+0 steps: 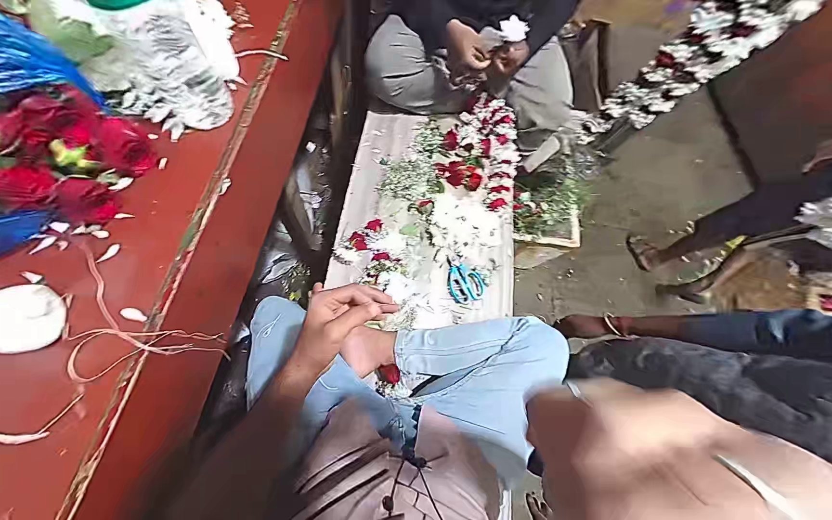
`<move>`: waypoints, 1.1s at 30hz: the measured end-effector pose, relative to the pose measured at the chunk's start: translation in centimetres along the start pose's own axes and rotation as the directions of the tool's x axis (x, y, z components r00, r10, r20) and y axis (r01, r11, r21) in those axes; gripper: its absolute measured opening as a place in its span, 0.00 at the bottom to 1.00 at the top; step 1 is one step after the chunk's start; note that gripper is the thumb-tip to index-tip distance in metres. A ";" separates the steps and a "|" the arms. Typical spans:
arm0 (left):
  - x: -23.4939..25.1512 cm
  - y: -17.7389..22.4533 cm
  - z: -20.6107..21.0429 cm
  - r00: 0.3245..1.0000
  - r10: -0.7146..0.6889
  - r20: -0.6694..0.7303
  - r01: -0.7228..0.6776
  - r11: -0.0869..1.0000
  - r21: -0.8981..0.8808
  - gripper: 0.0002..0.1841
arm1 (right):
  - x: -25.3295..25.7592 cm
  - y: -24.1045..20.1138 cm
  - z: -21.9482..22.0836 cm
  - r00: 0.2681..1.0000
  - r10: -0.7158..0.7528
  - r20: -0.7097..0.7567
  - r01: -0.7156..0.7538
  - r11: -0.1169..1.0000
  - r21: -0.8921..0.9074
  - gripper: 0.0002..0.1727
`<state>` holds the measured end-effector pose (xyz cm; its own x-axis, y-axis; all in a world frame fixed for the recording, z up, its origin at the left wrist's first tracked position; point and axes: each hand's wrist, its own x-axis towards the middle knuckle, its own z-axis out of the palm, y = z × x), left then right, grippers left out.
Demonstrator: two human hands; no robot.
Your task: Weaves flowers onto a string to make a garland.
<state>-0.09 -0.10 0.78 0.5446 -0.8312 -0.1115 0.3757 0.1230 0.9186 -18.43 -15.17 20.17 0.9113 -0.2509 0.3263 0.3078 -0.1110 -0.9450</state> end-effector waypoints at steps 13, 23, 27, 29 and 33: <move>-0.3 1.9 2.0 0.998 -0.011 0.064 0.013 0.999 -0.030 0.09 | -2.3 16.7 1.7 0.977 -0.030 -0.212 -0.105 0.794 -0.599 0.10; -0.1 1.5 2.2 0.994 0.085 0.063 -0.099 0.956 0.276 0.11 | -2.5 18.1 1.8 0.952 0.071 -0.297 -0.202 0.876 -0.438 0.10; 0.3 1.4 1.4 0.913 0.335 0.232 -0.404 0.667 0.626 0.13 | -2.1 17.7 1.5 0.935 0.245 -0.257 -0.306 0.924 -0.230 0.08; 0.4 1.2 1.1 0.868 0.403 0.289 -0.486 0.576 0.657 0.09 | -2.0 17.7 1.3 0.932 0.292 -0.216 -0.329 0.931 -0.161 0.07; 0.7 0.8 0.6 0.844 0.399 0.360 -0.511 0.390 0.766 0.11 | -1.7 17.5 0.9 0.912 0.391 -0.121 -0.401 0.914 -0.071 0.09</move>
<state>0.19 -0.91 1.69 0.3396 -0.8473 0.4084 -0.7065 0.0569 0.7054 -14.37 -15.77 3.02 0.9188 -0.3888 -0.0686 -0.1032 -0.0688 -0.9923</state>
